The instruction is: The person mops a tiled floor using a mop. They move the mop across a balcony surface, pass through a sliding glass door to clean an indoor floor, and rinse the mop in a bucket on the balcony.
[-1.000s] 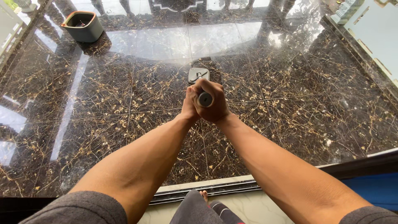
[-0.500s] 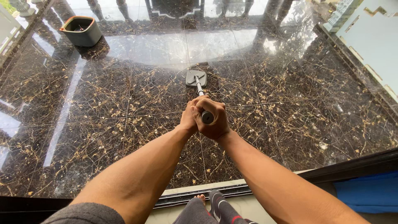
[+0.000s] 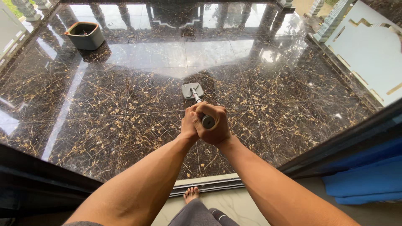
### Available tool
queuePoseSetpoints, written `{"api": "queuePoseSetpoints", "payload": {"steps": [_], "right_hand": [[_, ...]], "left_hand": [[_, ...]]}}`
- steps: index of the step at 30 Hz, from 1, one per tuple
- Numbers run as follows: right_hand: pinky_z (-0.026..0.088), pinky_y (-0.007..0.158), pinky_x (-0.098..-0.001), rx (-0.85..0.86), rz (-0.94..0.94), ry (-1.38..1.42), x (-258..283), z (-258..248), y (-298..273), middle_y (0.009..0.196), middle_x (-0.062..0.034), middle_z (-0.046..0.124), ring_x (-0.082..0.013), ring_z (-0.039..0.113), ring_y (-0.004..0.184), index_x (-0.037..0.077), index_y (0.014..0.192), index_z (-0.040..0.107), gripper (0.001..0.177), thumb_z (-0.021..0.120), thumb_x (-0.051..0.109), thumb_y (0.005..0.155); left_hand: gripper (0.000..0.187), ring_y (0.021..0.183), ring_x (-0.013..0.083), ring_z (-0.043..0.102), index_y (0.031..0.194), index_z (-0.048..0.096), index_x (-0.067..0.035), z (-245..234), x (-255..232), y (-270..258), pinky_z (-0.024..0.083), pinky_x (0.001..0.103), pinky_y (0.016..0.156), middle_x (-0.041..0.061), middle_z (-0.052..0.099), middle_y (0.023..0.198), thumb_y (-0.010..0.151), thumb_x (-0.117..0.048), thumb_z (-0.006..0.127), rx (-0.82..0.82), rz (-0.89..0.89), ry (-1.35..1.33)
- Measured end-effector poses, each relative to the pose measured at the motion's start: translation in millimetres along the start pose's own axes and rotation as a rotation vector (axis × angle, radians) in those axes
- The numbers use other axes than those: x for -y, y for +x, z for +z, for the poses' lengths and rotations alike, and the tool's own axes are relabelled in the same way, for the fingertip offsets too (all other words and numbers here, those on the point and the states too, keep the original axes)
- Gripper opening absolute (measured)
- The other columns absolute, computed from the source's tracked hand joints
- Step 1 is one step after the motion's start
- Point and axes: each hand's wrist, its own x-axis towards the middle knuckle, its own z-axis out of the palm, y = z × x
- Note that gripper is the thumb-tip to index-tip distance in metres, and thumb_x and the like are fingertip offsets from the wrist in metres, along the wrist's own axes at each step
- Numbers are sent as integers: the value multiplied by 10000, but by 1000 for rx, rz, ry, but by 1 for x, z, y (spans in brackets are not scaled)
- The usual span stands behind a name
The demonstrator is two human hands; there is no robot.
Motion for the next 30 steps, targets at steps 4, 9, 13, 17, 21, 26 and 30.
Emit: {"api": "queuePoseSetpoints", "payload": {"steps": [4, 9, 13, 17, 21, 26, 30], "right_hand": [[510, 585, -325, 13, 71, 0, 33, -13, -24, 700, -124, 649, -211, 670, 601, 31, 746, 564, 191, 731, 29, 839], [528, 647, -334, 40, -33, 43, 81, -19, -58, 775, -150, 655, -225, 673, 680, 26, 779, 557, 171, 705, 15, 865], [553, 651, -316, 60, -83, 97, 115, -27, -82, 827, -136, 698, -204, 704, 709, 38, 802, 588, 118, 679, 4, 869], [469, 434, -249, 37, -69, 20, 122, -37, -75, 541, -27, 557, -114, 570, 469, 87, 671, 559, 216, 686, -10, 816], [393, 440, -248, -65, -43, 31, 136, -54, -44, 561, 8, 532, -73, 506, 489, 102, 692, 540, 226, 662, -16, 842], [383, 535, -268, -81, -4, 66, 151, -59, -22, 659, -4, 543, -88, 500, 607, 75, 765, 563, 216, 716, 12, 904], [448, 525, -268, -2, -107, 73, 152, -51, -36, 617, -28, 579, -118, 576, 535, 76, 722, 561, 205, 704, 23, 859]], "left_hand": [[416, 1093, 309, 719, 1209, 682, -207, 12, 9, -36, 539, 404, 902, 92, 759, 1085, 821, -357, 711, -88, 65, -62], [421, 1065, 291, 734, 1161, 709, -176, 17, 14, -94, 560, 406, 870, 102, 770, 1072, 784, -358, 759, -154, 196, -29], [354, 979, 235, 750, 1073, 719, -178, 16, -8, -146, 568, 393, 844, 58, 768, 999, 781, -378, 743, -146, 11, -5], [259, 782, 224, 747, 819, 706, -120, 17, -41, -162, 601, 377, 761, 53, 748, 818, 816, -377, 734, -154, 79, 169], [358, 603, 256, 655, 634, 688, -89, 15, -78, -142, 543, 428, 712, 67, 707, 609, 826, -369, 800, -376, 470, 382], [190, 641, 144, 687, 792, 710, -116, 11, -90, -138, 565, 344, 609, 28, 714, 700, 857, -294, 687, -318, 461, 6], [208, 633, 128, 667, 758, 682, -78, 17, -60, -147, 552, 311, 597, 48, 688, 677, 845, -265, 706, -299, 532, -66]]}}
